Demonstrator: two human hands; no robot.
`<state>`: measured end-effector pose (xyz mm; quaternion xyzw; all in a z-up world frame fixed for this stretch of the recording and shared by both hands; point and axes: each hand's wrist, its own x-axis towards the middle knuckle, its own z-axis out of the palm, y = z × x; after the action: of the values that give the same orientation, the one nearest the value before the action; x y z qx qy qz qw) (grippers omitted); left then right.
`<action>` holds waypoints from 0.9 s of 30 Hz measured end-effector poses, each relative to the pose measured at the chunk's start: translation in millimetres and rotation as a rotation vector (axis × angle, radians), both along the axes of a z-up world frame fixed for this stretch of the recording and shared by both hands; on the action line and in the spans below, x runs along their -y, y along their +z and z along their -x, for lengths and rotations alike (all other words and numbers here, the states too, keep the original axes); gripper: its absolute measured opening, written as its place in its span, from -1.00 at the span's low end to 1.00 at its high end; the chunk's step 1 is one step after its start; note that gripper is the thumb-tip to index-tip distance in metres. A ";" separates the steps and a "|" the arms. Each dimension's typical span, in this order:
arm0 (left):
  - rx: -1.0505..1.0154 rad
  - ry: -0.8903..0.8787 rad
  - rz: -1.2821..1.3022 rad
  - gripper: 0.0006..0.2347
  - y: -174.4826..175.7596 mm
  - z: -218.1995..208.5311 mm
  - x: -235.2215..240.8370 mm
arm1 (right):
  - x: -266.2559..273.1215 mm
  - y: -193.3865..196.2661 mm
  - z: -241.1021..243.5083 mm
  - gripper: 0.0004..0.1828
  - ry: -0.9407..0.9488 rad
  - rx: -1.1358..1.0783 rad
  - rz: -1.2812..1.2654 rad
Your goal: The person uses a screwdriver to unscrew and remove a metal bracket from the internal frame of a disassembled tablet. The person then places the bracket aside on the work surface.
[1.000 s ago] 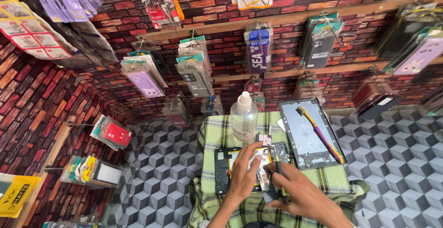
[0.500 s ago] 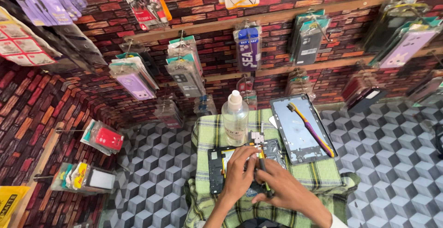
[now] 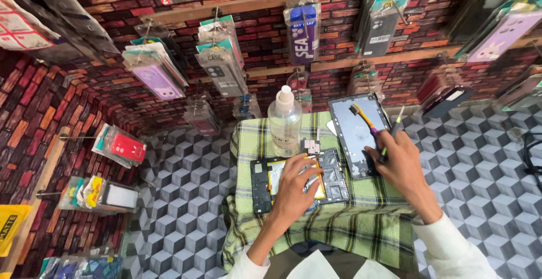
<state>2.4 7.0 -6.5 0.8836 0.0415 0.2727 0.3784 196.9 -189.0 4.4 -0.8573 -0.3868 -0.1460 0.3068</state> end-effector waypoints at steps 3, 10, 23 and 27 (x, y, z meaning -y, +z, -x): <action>-0.011 0.005 -0.009 -0.83 -2.7 0.2 0.1 | -3.8 -12.9 -6.1 -0.73 0.002 -0.009 0.012; -0.017 0.009 -0.028 -0.82 -2.3 0.9 -0.1 | -6.5 -7.5 -12.3 -0.56 -0.004 -0.039 0.061; -0.010 0.035 -0.026 -0.71 0.9 1.5 1.7 | 26.2 6.4 96.4 -0.60 0.263 0.256 0.173; -0.031 0.042 -0.043 -0.69 2.2 2.2 1.9 | 12.8 -11.5 105.0 -0.66 0.194 0.202 0.339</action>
<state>0.2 5.0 -4.4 0.8946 0.0599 0.2677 0.3526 91.9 -201.9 -7.0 -0.8363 -0.5153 -0.1340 0.1306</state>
